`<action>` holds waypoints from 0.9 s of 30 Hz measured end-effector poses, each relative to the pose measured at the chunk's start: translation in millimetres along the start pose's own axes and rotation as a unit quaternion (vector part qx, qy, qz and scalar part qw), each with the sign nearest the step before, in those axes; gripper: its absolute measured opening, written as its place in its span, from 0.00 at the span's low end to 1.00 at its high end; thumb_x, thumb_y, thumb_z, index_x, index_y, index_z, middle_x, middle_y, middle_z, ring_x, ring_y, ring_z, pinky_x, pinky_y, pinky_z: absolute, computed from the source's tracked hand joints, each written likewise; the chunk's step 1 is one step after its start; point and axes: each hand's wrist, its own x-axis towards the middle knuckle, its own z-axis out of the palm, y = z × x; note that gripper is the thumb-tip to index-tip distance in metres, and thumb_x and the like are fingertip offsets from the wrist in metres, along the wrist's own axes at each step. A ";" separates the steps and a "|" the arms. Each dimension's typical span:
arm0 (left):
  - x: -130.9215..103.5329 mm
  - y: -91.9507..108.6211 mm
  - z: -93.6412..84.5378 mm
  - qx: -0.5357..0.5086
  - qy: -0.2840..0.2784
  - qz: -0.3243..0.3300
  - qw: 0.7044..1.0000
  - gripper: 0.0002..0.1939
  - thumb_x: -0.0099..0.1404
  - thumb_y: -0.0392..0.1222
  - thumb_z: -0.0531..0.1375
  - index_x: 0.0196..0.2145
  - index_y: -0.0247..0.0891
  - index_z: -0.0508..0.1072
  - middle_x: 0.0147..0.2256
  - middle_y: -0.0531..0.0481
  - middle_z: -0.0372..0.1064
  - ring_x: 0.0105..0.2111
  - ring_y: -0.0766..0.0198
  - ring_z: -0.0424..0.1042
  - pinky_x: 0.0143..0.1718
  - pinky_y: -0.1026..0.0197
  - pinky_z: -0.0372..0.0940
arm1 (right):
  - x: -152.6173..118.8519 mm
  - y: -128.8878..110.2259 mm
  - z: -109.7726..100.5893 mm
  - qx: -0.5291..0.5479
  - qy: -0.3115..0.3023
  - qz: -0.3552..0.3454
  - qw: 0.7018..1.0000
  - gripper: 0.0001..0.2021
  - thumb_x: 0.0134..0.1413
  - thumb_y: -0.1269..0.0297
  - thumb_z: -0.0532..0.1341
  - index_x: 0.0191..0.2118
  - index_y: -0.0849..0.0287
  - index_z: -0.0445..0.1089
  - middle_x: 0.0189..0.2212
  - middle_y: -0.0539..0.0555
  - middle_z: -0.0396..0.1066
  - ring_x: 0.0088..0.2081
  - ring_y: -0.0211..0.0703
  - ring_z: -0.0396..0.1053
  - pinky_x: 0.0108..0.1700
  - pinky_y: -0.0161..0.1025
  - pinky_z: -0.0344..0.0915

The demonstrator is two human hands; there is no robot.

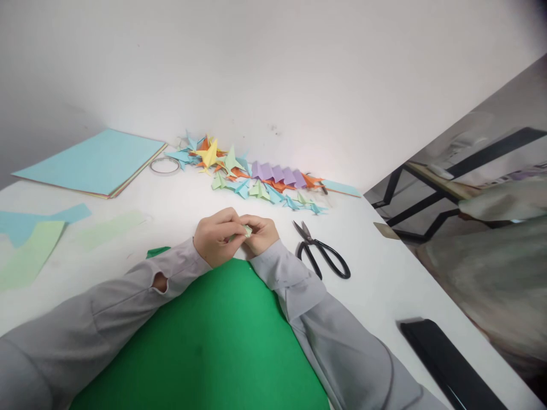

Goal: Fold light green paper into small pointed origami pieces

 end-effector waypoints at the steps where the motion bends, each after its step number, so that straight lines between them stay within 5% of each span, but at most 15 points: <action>1: 0.1 0.6 0.0 0.002 0.000 -0.002 1.000 0.06 0.51 0.28 0.57 0.22 0.36 0.69 0.23 0.54 0.62 0.18 0.75 0.55 0.18 0.70 0.54 | -0.1 0.0 0.1 -0.001 0.000 -0.001 1.000 0.13 0.31 0.79 0.57 0.26 0.60 0.74 0.22 0.49 0.74 0.26 0.39 0.69 0.31 0.35 0.64; 14: 0.6 4.7 2.5 -0.028 0.013 -0.044 0.999 0.07 0.49 0.26 0.58 0.20 0.35 0.67 0.22 0.55 0.59 0.17 0.77 0.52 0.17 0.70 0.50 | 0.0 -3.3 1.1 -0.008 0.005 0.025 1.000 0.12 0.28 0.79 0.58 0.23 0.60 0.74 0.19 0.48 0.72 0.24 0.39 0.67 0.29 0.35 0.63; 18: 0.0 6.2 1.9 -0.035 0.007 -0.058 0.998 0.06 0.49 0.29 0.60 0.26 0.35 0.70 0.24 0.55 0.60 0.16 0.78 0.50 0.16 0.70 0.50 | 0.0 1.0 1.9 0.024 0.011 0.028 0.999 0.07 0.30 0.76 0.61 0.22 0.60 0.73 0.19 0.48 0.72 0.24 0.39 0.68 0.29 0.36 0.64; 27: -1.2 4.1 -3.0 -0.041 -0.033 -0.027 0.998 0.06 0.52 0.31 0.59 0.30 0.36 0.72 0.28 0.52 0.61 0.18 0.77 0.53 0.17 0.70 0.54 | 2.3 3.6 1.2 0.080 0.008 0.061 0.995 0.05 0.29 0.72 0.65 0.21 0.60 0.72 0.19 0.50 0.73 0.24 0.41 0.69 0.28 0.38 0.65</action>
